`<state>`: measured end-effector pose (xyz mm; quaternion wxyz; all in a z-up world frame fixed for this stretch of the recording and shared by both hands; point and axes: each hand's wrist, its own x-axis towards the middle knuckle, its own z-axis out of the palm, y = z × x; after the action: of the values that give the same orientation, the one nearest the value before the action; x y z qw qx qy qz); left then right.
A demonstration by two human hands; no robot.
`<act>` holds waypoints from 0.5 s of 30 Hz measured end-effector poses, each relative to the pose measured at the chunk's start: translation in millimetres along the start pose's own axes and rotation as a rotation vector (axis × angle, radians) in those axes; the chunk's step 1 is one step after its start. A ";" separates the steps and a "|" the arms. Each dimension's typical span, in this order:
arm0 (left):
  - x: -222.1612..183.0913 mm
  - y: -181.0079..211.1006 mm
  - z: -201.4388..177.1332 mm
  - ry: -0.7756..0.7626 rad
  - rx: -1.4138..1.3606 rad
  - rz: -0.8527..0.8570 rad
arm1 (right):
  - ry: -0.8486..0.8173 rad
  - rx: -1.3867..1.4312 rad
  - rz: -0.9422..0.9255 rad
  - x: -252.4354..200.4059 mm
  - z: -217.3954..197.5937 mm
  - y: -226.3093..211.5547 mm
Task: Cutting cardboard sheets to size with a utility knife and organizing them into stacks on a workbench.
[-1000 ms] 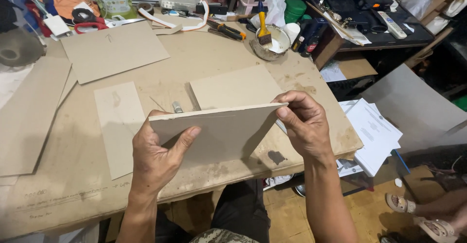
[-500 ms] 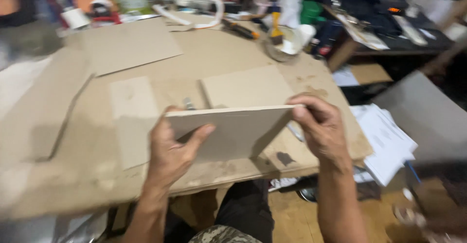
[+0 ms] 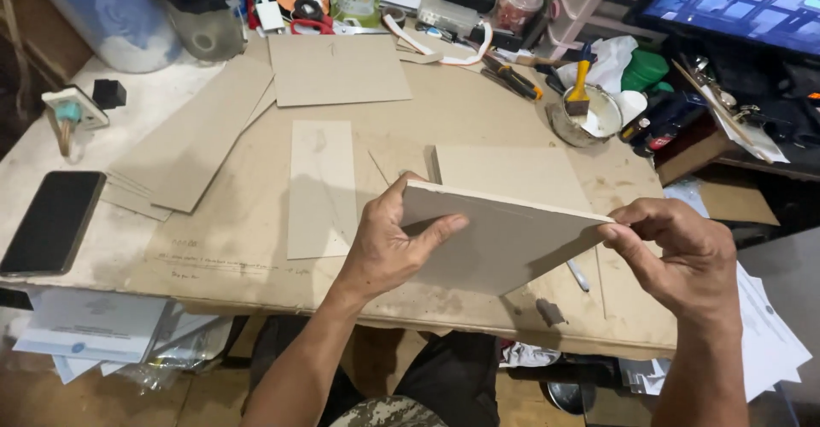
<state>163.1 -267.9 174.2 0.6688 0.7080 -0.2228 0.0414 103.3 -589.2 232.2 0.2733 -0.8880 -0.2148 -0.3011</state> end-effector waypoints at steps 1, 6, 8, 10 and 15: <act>-0.5 0.8 -0.9 0.001 -0.002 0.000 | -0.002 -0.002 0.000 -2.1 2.8 2.8; 0.7 2.9 -1.4 0.003 0.005 0.026 | 0.170 0.287 0.117 -19.1 15.3 18.7; 1.4 4.5 -0.7 0.000 -0.031 0.042 | 0.135 0.301 0.151 -14.9 11.8 5.8; 4.5 4.7 -0.3 0.002 -0.064 0.064 | 0.100 0.316 0.178 -6.9 9.0 -6.3; 9.8 17.2 3.7 0.144 -0.006 0.343 | 0.035 0.056 0.079 1.2 4.2 -19.6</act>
<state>164.6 -274.1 193.3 0.6684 0.6529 -0.2919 0.2044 95.2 -571.5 237.2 0.3135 -0.8823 -0.1830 -0.2997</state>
